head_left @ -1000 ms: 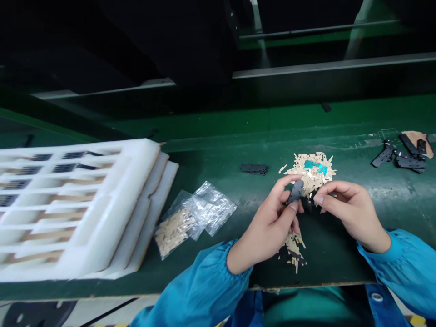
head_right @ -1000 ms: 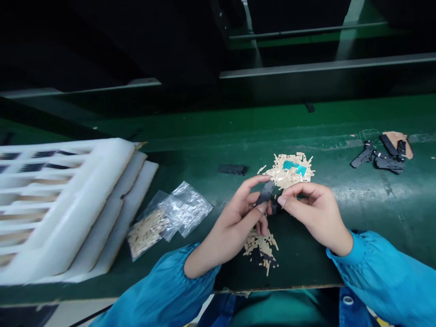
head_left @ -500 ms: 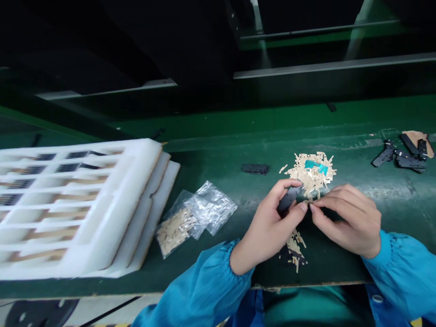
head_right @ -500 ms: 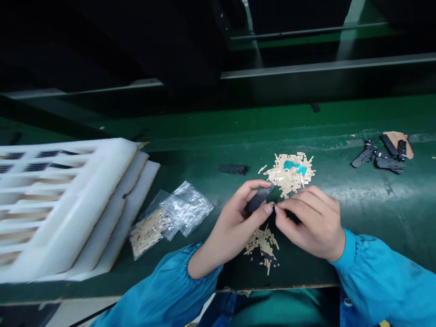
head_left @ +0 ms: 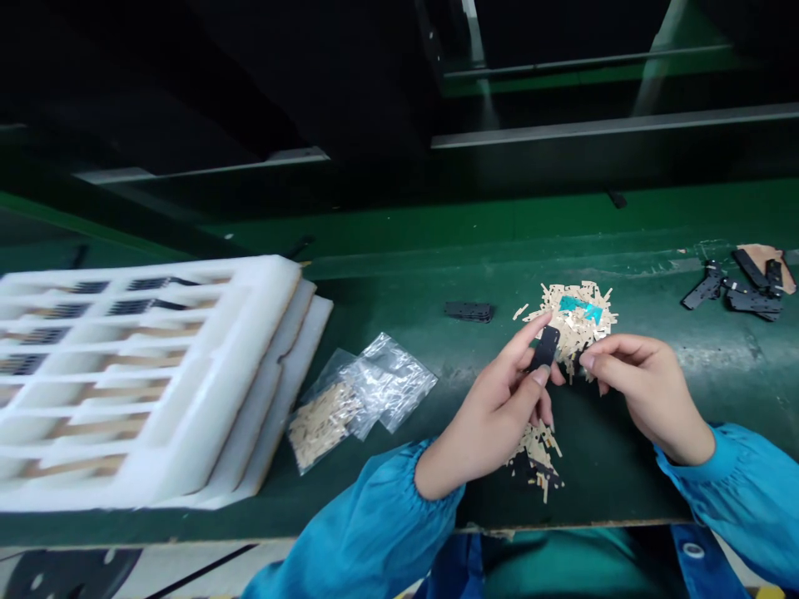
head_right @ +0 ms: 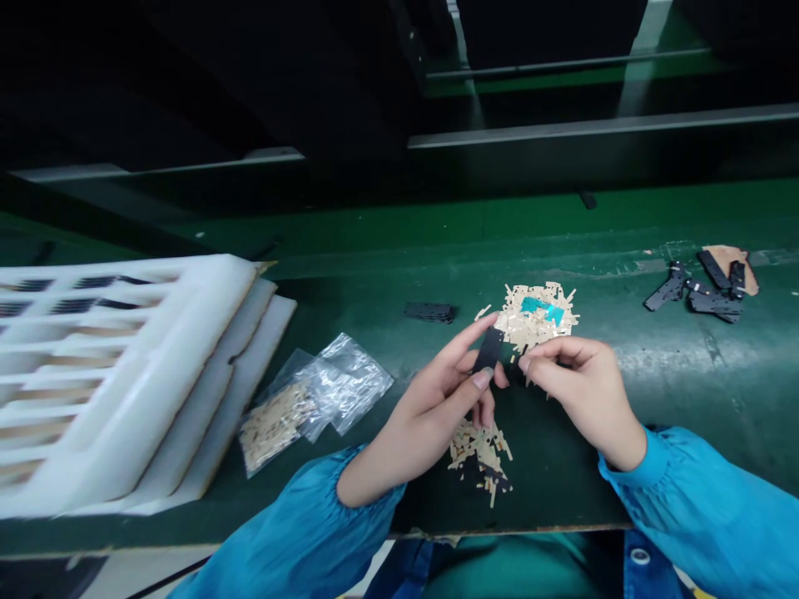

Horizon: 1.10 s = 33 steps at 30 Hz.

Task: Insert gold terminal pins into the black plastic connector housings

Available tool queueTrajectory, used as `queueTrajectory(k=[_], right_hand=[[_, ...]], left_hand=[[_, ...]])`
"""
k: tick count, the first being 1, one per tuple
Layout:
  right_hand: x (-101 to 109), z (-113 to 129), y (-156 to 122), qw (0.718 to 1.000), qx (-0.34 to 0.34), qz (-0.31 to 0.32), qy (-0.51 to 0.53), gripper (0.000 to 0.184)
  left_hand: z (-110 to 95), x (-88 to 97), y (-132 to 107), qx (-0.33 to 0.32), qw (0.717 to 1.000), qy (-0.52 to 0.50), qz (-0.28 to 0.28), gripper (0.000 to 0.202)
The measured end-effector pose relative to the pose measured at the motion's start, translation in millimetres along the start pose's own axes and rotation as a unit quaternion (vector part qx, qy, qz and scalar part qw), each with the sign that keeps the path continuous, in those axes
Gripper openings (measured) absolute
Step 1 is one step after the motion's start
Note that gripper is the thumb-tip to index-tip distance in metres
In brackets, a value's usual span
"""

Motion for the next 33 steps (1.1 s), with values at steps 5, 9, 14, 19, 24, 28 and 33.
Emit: queueTrajectory(k=[5,9,14,19,24,28,33], right_hand=[[-4.5,0.9,-0.8,1.000,-0.015,-0.008,0.013,0.006],[-7.3,4.4,-2.7,1.000,-0.011,-0.007,0.011,0.006],[-10.1,6.5,-3.2,0.999,-0.018,0.008,0.026,0.008],[-11.0,5.9,-3.4,0.999,-0.027,0.018,0.038,0.009],[-10.5,3.5,-4.1,0.999,-0.027,0.024,0.036,0.008],[-10.6,4.5,-3.8,0.999,-0.026,0.027,0.031,0.009],[-12.3,6.3,-2.8,0.998,-0.033,0.030,0.038,0.009]], left_hand=[[1.8,-8.8,-2.7,0.024,1.000,-0.012,0.008,0.047],[0.5,-12.2,-4.7,0.046,0.999,-0.020,0.010,0.040],[-1.0,-13.3,-7.4,0.040,0.999,-0.005,0.022,0.042],[-2.1,-14.5,-8.2,0.023,0.999,-0.004,0.026,0.045],[-2.6,-14.3,-8.2,0.022,0.999,0.000,0.031,0.045],[-1.6,-13.9,-9.1,0.023,0.999,0.009,0.032,0.044],[-1.7,-14.5,-9.3,0.026,0.999,0.016,0.036,0.045]])
Point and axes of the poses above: each hand's wrist, its own y-axis towards the middle knuckle, its own x-axis out of the back of the hand, z = x × y, the point moved 2 cm from there along y, towards the middle knuckle, and after that the axes turned 1 degree about y, right-handed, at the moved point
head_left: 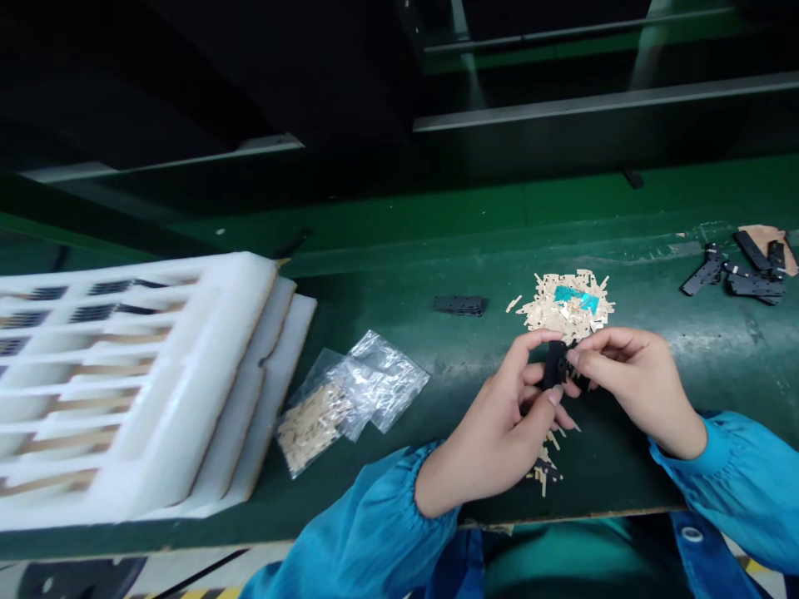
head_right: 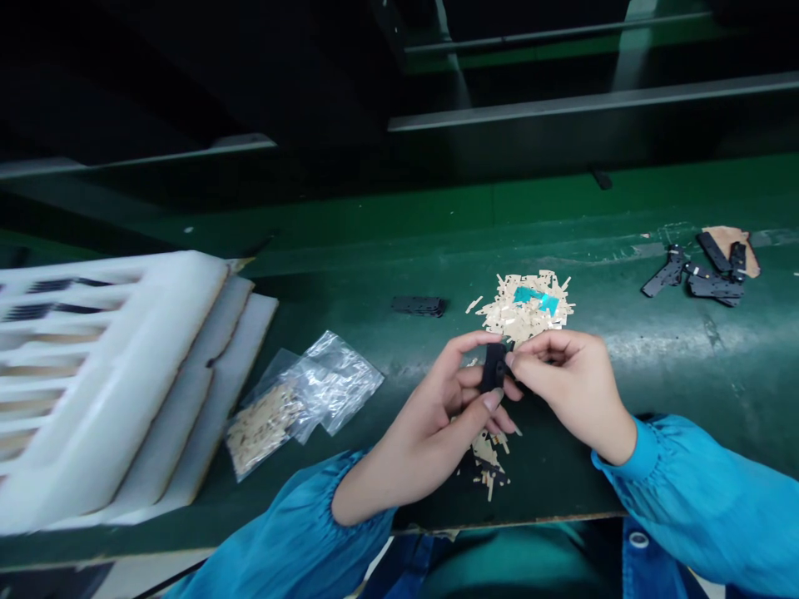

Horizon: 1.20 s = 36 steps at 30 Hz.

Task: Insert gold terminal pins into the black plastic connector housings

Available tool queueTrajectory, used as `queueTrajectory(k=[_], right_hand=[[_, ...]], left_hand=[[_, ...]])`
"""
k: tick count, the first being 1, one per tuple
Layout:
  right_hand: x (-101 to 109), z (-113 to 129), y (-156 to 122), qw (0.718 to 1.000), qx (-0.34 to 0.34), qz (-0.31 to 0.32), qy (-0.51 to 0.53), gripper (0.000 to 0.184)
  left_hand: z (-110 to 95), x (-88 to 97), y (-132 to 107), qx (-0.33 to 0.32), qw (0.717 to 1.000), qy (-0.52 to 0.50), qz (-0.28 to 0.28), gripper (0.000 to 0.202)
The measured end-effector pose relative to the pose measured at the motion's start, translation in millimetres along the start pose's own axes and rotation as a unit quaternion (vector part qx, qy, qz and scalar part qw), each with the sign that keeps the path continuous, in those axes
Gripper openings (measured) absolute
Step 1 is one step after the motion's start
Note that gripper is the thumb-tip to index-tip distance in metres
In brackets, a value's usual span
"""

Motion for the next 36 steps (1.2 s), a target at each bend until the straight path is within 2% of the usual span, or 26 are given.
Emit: queueTrajectory(k=[17,22,27,36], right_hand=[[-0.4,0.8,0.5,1.000,0.002,0.005,-0.001,0.012],[-1.6,0.6,0.2,0.999,-0.020,0.023,0.015,0.009],[-1.6,0.2,0.4,0.998,-0.044,0.029,0.021,0.015],[-2.8,0.7,0.5,0.998,-0.047,0.034,0.033,0.020]], left_hand=[[-2.1,0.8,0.8,0.014,1.000,0.009,0.012,0.044],[-4.5,0.0,-0.8,0.018,1.000,0.008,0.009,0.043],[-5.6,-0.1,-0.7,0.016,1.000,0.002,0.009,0.042],[-8.4,0.2,-1.9,0.026,1.000,-0.005,0.013,0.043]])
Point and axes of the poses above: each hand's wrist, its own y-axis towards the middle knuckle, its own x-axis out of the back of the hand, z = x × y, the point moved 2 cm from there along y, towards the middle knuckle, and after that the axes turned 1 degree about y, right-handed, at the moved point
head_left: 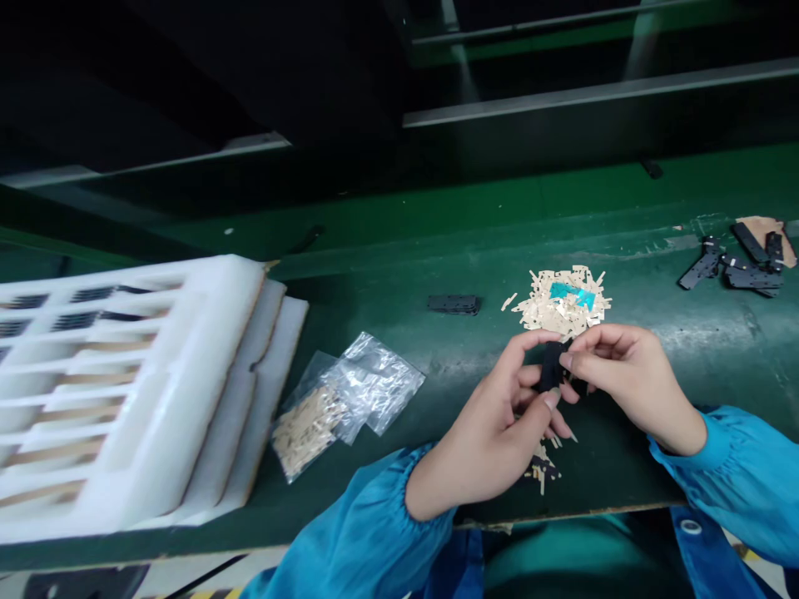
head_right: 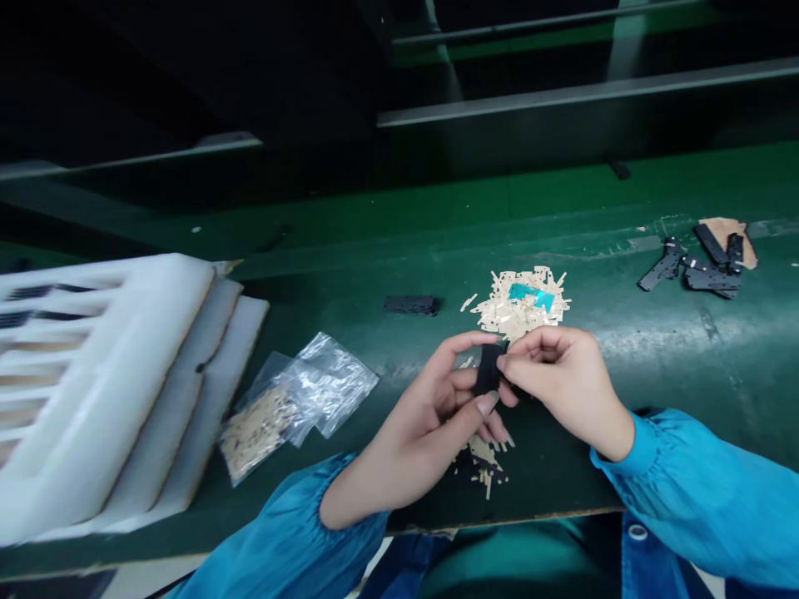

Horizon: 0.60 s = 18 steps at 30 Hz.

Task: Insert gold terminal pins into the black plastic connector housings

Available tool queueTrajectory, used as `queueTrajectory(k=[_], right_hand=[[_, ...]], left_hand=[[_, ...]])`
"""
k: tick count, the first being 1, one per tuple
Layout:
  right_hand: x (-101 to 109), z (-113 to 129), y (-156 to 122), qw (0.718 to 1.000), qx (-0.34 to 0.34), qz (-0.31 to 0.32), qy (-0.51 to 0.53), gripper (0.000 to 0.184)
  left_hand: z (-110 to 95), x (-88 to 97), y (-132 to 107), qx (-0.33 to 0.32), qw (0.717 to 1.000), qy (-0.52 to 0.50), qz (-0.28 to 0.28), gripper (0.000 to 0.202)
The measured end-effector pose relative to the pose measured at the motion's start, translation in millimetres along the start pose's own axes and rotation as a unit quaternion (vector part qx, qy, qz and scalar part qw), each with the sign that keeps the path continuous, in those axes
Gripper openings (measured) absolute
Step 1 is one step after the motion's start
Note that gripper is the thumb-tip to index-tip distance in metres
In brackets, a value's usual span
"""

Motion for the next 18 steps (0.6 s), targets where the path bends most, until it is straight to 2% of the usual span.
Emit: queueTrajectory(k=[7,12,14,18], right_hand=[[-1.6,0.2,-4.1,1.000,0.020,-0.013,-0.012,0.027],[3.6,1.7,-3.6,0.997,0.050,-0.040,-0.042,0.023],[4.1,2.0,-2.9,0.997,0.045,-0.024,-0.052,0.022],[0.4,1.9,-3.1,0.998,-0.001,0.054,-0.043,0.022]], left_hand=[[0.4,0.8,-0.4,0.004,1.000,-0.027,0.000,0.041],[-0.5,1.4,-0.7,-0.006,0.999,-0.040,-0.001,0.041],[-0.5,2.1,-1.0,-0.009,0.999,-0.042,-0.003,0.042],[0.8,3.3,-1.1,-0.006,0.999,-0.039,-0.001,0.043]])
Point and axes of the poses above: each hand's wrist, its own y-axis towards the middle knuckle, its own x-axis out of the back of the hand, z = x × y, the point moved 2 cm from there along y, towards the middle knuckle, and after that the axes turned 1 degree about y, right-handed, at the moved point
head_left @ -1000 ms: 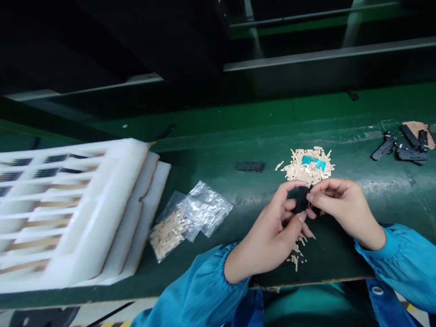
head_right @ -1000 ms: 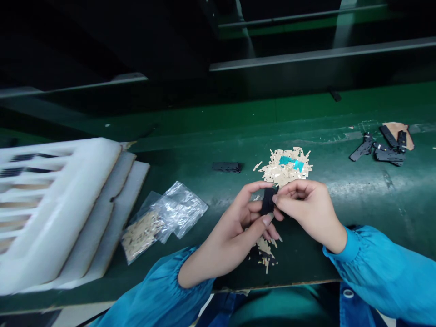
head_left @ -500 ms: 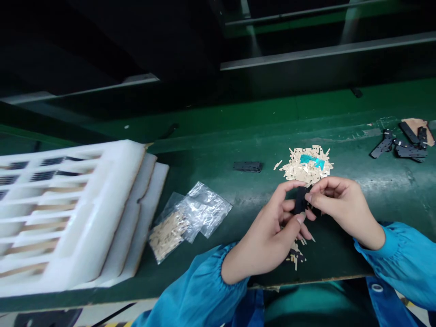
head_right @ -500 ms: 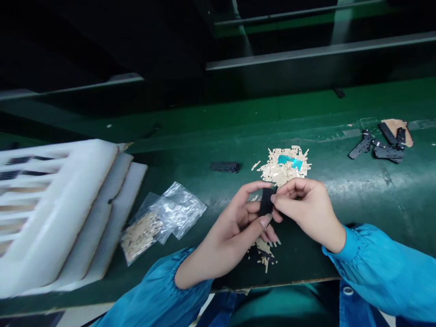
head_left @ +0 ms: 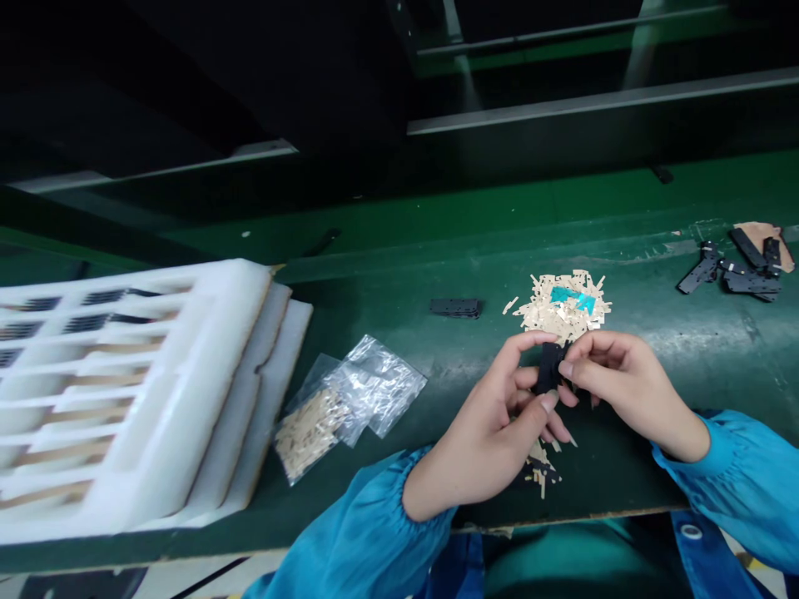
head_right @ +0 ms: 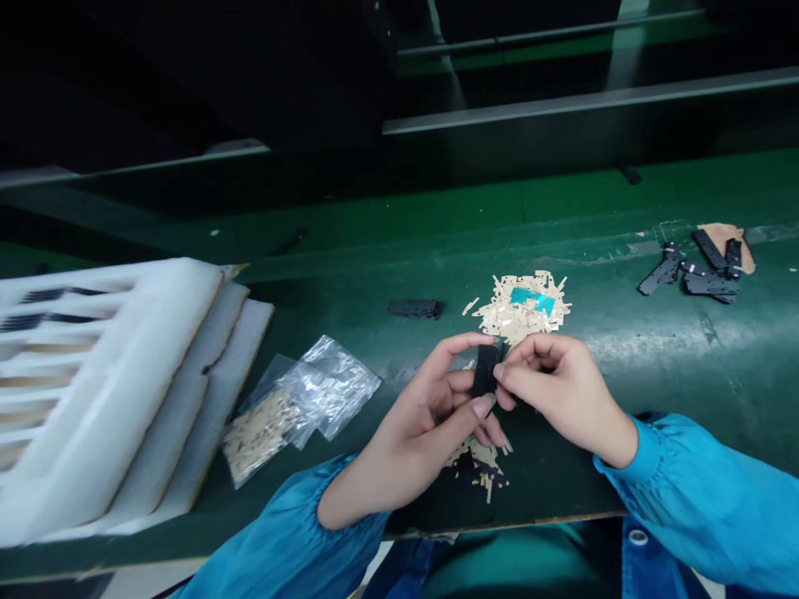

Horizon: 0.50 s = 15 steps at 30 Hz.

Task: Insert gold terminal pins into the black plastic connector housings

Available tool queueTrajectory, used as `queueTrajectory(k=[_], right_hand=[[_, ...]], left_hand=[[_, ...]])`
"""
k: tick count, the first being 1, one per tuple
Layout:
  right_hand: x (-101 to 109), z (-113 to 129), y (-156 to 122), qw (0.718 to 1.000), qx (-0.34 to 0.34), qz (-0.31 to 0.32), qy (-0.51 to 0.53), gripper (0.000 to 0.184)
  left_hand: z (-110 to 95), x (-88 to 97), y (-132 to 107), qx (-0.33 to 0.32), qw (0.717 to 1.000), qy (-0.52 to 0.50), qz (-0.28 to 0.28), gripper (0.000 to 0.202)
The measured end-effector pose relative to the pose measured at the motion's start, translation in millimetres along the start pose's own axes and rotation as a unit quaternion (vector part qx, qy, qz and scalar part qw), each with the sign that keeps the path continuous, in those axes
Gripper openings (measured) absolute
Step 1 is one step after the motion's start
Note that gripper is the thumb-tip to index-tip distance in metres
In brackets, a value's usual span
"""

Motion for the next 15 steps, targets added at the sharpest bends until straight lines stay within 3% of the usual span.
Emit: queueTrajectory(k=[15], right_hand=[[-0.3,-2.3,-1.0,1.000,0.012,-0.010,-0.015,0.015]], left_hand=[[2.2,-0.5,-0.4,-0.001,1.000,0.013,-0.006,0.043]])
Point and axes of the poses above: each hand's wrist, its own y-axis towards the middle knuckle, its own x-axis out of the back of the hand, z = x × y, the point moved 2 cm from there along y, towards the middle knuckle, and after that the axes turned 1 degree about y, right-handed, at the moved point
